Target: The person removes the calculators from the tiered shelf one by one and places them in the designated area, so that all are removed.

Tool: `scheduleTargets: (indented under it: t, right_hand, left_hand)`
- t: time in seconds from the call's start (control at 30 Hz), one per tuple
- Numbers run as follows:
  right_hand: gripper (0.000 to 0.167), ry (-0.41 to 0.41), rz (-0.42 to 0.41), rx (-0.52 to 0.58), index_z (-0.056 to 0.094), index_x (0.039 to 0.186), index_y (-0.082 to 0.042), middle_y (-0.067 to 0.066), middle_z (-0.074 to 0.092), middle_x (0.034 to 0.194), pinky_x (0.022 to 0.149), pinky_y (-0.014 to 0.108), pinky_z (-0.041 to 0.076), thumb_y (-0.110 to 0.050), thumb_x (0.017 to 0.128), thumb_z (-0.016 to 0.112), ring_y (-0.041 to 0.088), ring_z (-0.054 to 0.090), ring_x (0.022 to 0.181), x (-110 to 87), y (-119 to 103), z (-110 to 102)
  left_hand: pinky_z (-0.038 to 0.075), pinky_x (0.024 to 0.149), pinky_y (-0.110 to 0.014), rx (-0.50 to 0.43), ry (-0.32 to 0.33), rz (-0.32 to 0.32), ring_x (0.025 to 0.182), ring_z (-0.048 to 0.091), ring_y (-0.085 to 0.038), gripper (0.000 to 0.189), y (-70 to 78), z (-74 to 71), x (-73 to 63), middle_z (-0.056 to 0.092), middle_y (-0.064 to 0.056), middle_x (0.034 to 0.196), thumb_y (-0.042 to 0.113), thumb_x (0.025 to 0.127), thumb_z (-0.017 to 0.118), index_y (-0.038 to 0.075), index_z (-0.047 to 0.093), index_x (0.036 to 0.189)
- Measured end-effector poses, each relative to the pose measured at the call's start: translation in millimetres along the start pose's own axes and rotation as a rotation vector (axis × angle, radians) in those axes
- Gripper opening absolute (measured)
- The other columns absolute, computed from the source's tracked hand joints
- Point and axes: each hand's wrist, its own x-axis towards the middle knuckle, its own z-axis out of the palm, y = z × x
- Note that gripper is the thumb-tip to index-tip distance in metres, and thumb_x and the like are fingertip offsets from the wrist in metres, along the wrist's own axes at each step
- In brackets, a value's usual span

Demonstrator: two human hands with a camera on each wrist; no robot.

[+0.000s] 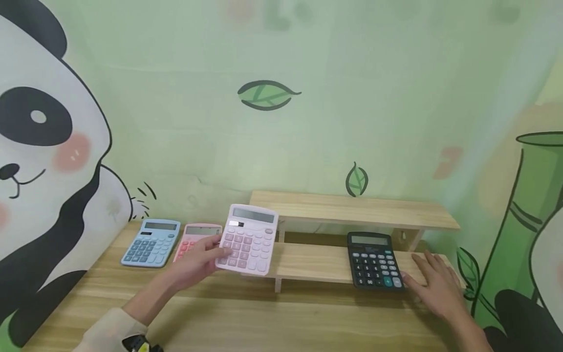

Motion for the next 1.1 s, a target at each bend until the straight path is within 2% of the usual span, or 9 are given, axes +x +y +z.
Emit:
scheduleTargets:
  t: [0.13, 0.3, 0.57, 0.7, 0.83, 0.9, 1.0, 1.1]
  right_hand:
    - [0.08, 0.002, 0.006, -0.002, 0.045, 0.152, 0.01, 0.046, 0.03, 0.156, 0.115, 0.082, 0.016, -0.055, 0.106, 0.055, 0.066, 0.024, 0.144, -0.3, -1, 1]
    - [0.078, 0.016, -0.002, -0.001, 0.045, 0.151, 0.009, 0.045, 0.031, 0.156, 0.113, 0.084, 0.016, -0.054, 0.106, 0.056, 0.066, 0.024, 0.144, -0.9, 0, 1]
    - [0.076, 0.04, -0.011, 0.017, 0.046, 0.151, 0.009, 0.045, 0.032, 0.155, 0.113, 0.084, 0.017, -0.052, 0.106, 0.058, 0.066, 0.025, 0.143, -4.6, 3, 6]
    - [0.075, 0.058, -0.019, 0.009, 0.047, 0.151, 0.007, 0.044, 0.034, 0.155, 0.111, 0.084, 0.018, -0.051, 0.106, 0.059, 0.066, 0.026, 0.143, -4.8, 2, 5]
    - [0.073, 0.076, -0.034, 0.005, 0.047, 0.151, 0.006, 0.044, 0.034, 0.156, 0.111, 0.084, 0.019, -0.05, 0.105, 0.059, 0.065, 0.027, 0.144, -3.7, 1, 3]
    - [0.073, 0.078, -0.038, 0.003, 0.047, 0.151, 0.006, 0.044, 0.034, 0.156, 0.112, 0.084, 0.019, -0.049, 0.105, 0.059, 0.065, 0.027, 0.144, -2.9, 1, 3]
    - [0.073, 0.078, -0.039, 0.003, 0.047, 0.152, 0.006, 0.043, 0.034, 0.156, 0.112, 0.083, 0.019, -0.049, 0.105, 0.059, 0.065, 0.027, 0.144, -2.8, 1, 4]
    - [0.073, 0.077, -0.036, 0.006, 0.047, 0.151, 0.006, 0.044, 0.035, 0.155, 0.112, 0.084, 0.018, -0.049, 0.105, 0.059, 0.065, 0.027, 0.144, -5.0, 2, 4]
  left_hand:
    - [0.06, 0.1, -0.041, 0.037, 0.036, -0.012, 0.117, 0.069, -0.025, 0.056, -2.1, -27.2, -14.9, 0.066, -0.015, 0.136, 0.014, 0.11, 0.057, -0.005, 0.035, 0.158]
    - [0.059, 0.103, -0.043, 0.078, 0.087, -0.034, 0.121, 0.068, -0.026, 0.059, -1.2, -54.1, -30.3, 0.063, -0.018, 0.14, 0.016, 0.111, 0.057, -0.006, 0.032, 0.159]
    - [0.058, 0.104, -0.038, 0.167, 0.159, -0.078, 0.12, 0.067, -0.02, 0.067, 11.7, -90.4, -56.1, 0.059, -0.02, 0.143, 0.021, 0.112, 0.056, -0.01, 0.023, 0.161]
    - [0.058, 0.103, -0.035, 0.217, 0.226, -0.108, 0.116, 0.067, -0.015, 0.072, 16.8, -110.1, -74.0, 0.057, -0.021, 0.145, 0.024, 0.112, 0.056, -0.011, 0.017, 0.162]
    - [0.058, 0.102, -0.032, 0.25, 0.299, -0.137, 0.114, 0.066, -0.01, 0.077, 14.8, -130.7, -95.1, 0.05, -0.024, 0.149, 0.027, 0.113, 0.056, -0.012, 0.012, 0.163]
    - [0.058, 0.101, -0.031, 0.26, 0.327, -0.14, 0.113, 0.067, -0.009, 0.078, 11.3, -141.6, -106.3, 0.054, -0.02, 0.146, 0.028, 0.113, 0.055, -0.013, 0.011, 0.162]
    - [0.059, 0.099, -0.031, 0.247, 0.352, -0.122, 0.11, 0.069, -0.006, 0.075, 7.5, -156.1, -120.6, 0.063, -0.004, 0.132, 0.025, 0.113, 0.054, -0.015, 0.011, 0.161]
    - [0.06, 0.097, -0.029, 0.24, 0.356, -0.099, 0.109, 0.069, -0.005, 0.074, 6.2, -167.6, -131.1, 0.065, 0.004, 0.124, 0.023, 0.114, 0.052, -0.017, 0.009, 0.159]
